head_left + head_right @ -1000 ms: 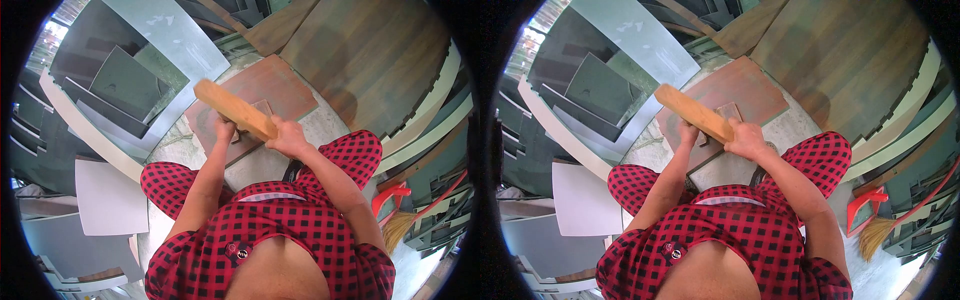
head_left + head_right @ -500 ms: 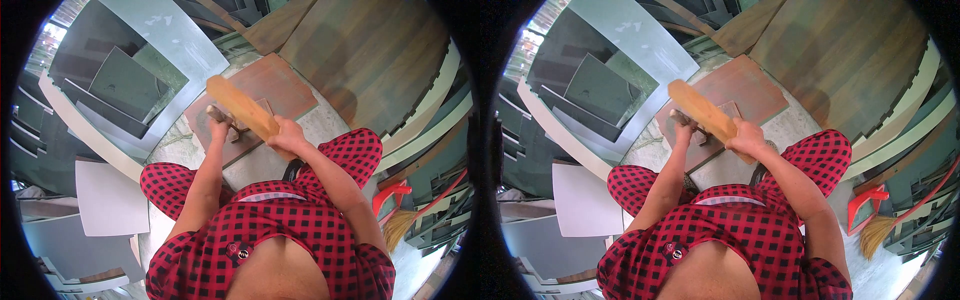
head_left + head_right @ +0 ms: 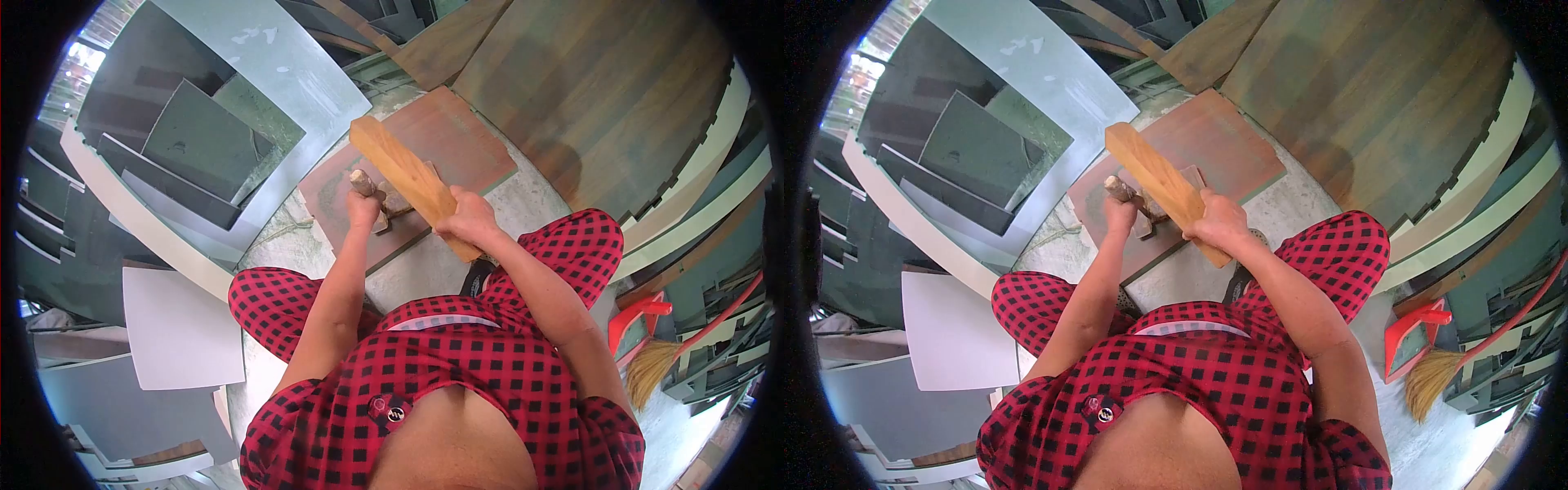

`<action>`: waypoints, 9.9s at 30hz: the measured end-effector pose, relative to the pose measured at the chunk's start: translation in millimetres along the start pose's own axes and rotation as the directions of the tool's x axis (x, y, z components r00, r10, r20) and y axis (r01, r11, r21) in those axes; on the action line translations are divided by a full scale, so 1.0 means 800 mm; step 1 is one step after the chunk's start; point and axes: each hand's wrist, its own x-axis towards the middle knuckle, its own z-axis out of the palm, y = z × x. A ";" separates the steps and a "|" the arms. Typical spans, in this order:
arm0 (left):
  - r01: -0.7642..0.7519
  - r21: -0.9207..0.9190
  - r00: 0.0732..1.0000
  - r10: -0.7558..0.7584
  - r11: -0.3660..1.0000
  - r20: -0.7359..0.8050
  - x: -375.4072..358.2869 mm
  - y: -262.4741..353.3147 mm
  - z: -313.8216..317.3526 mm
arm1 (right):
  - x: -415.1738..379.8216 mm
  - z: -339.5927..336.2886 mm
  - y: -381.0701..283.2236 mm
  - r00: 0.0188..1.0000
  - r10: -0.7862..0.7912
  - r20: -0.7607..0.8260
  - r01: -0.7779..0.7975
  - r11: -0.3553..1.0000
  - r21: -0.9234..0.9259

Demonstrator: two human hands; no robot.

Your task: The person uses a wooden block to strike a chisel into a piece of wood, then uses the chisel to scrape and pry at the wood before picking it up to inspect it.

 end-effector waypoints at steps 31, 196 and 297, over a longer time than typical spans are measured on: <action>-0.069 -0.069 0.997 0.067 0.995 -0.039 -0.007 0.005 0.000 | -0.015 -0.001 -0.005 0.951 -0.306 -0.041 0.298 0.945 -0.136; 0.092 -0.346 0.978 -0.150 0.933 -0.143 0.046 -0.027 -0.005 | 0.015 0.003 0.003 0.987 -0.097 -0.128 0.089 0.994 -0.063; -0.621 -0.731 0.286 0.950 0.283 0.124 -0.158 0.452 -0.300 | 0.105 -0.036 -0.045 0.980 -0.196 0.046 0.130 0.789 0.600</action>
